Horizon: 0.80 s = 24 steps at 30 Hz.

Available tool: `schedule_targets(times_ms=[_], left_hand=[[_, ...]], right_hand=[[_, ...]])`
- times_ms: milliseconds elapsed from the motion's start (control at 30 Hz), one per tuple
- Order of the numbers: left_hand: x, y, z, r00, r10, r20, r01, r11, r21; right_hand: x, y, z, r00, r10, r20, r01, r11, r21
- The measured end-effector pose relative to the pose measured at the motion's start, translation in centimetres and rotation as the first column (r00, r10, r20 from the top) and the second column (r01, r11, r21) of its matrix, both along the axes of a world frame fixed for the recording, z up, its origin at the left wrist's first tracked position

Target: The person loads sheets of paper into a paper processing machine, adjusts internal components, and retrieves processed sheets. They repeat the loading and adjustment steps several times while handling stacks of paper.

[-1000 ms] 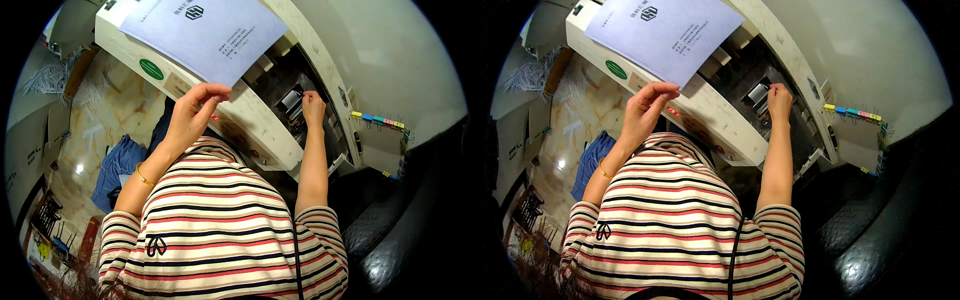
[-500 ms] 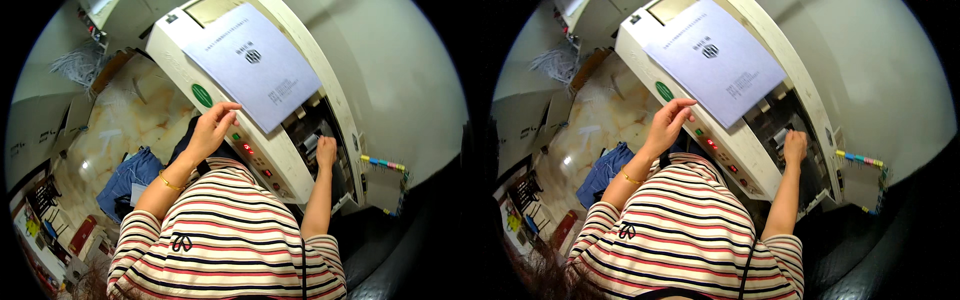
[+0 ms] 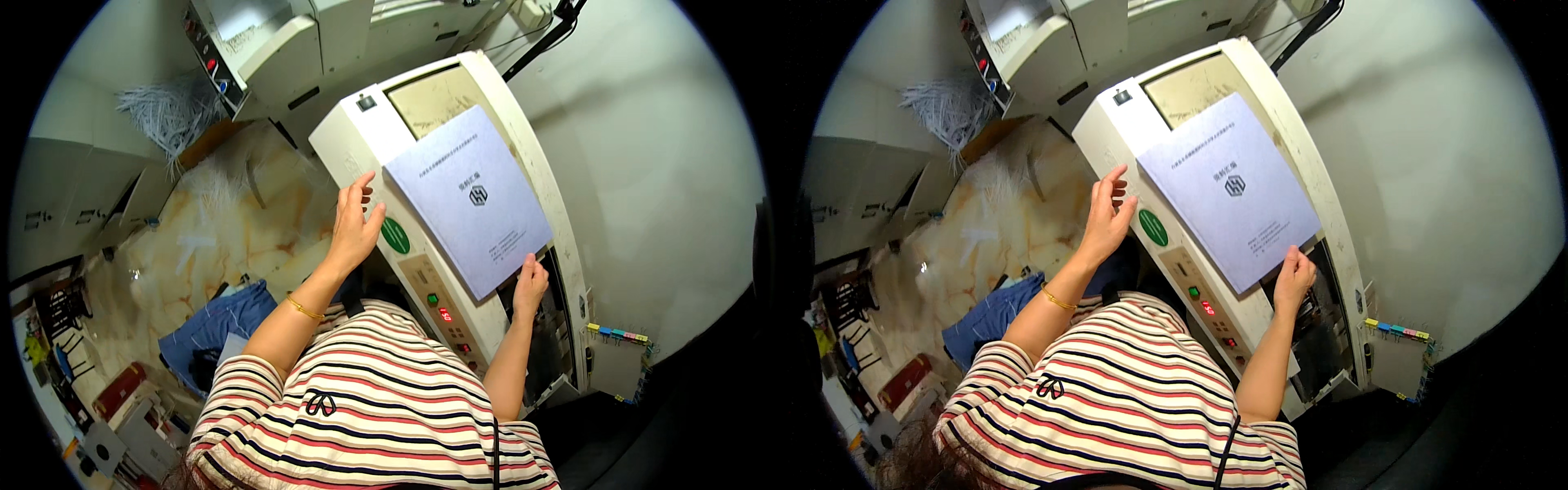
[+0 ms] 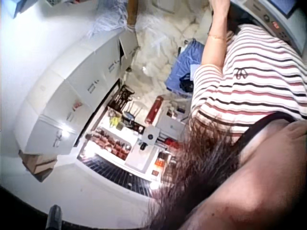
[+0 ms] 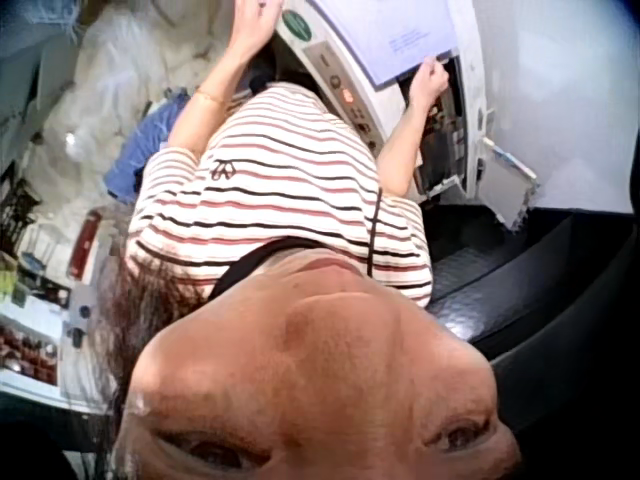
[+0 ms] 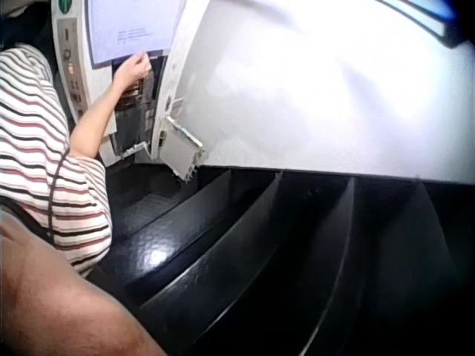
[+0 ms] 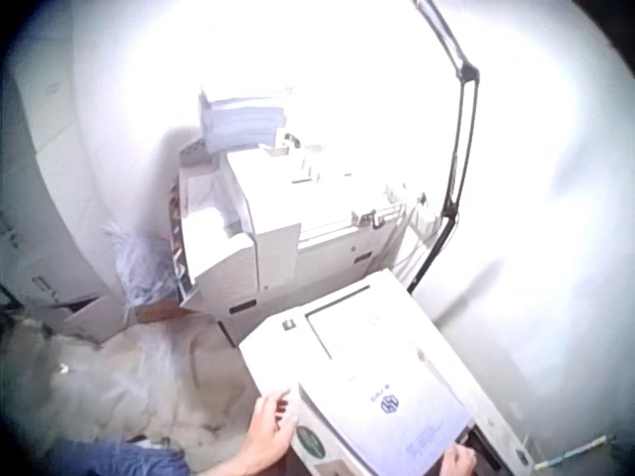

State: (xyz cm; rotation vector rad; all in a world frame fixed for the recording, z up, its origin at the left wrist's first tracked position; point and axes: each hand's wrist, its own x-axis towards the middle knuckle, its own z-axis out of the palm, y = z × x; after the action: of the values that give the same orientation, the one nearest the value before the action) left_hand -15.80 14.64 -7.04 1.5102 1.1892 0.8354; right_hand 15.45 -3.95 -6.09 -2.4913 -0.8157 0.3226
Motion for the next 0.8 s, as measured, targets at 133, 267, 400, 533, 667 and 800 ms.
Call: schedule_targets(times_ms=[133, 267, 400, 533, 667, 800], left_hand=[[1.4, 3.2, -0.4, 0.999, -0.046, -0.008, 0.047, 0.998, 0.03], [3.5, 3.8, -1.0, 0.997, -0.076, 0.016, 0.076, 0.996, -0.055], [4.0, 2.4, -2.3, 0.985, 0.115, 0.13, -0.097, 0.986, -0.137], [3.9, -0.3, -5.5, 0.873, 0.377, 0.308, -0.276, 0.905, -0.324], [1.0, 0.0, -1.4, 0.716, 0.529, 0.455, -0.209, 0.784, -0.584], [-2.1, 0.1, 2.7, 0.702, 0.505, 0.502, -0.228, 0.828, -0.513]], right_hand=[[-2.1, 2.6, 0.6, 0.978, -0.205, 0.024, 0.207, 0.968, -0.142], [-1.1, 3.5, 0.6, 0.963, -0.268, 0.018, 0.26, 0.914, -0.311], [-2.8, 4.7, 4.1, 0.779, -0.043, -0.625, 0.349, 0.858, 0.377], [-3.4, 3.4, 5.5, 0.576, 0.236, -0.783, 0.334, 0.806, 0.489], [-3.1, 2.1, 2.9, 0.422, 0.338, -0.841, 0.252, 0.847, 0.467], [-4.2, 2.6, 3.7, 0.334, 0.453, -0.827, 0.323, 0.769, 0.552]])
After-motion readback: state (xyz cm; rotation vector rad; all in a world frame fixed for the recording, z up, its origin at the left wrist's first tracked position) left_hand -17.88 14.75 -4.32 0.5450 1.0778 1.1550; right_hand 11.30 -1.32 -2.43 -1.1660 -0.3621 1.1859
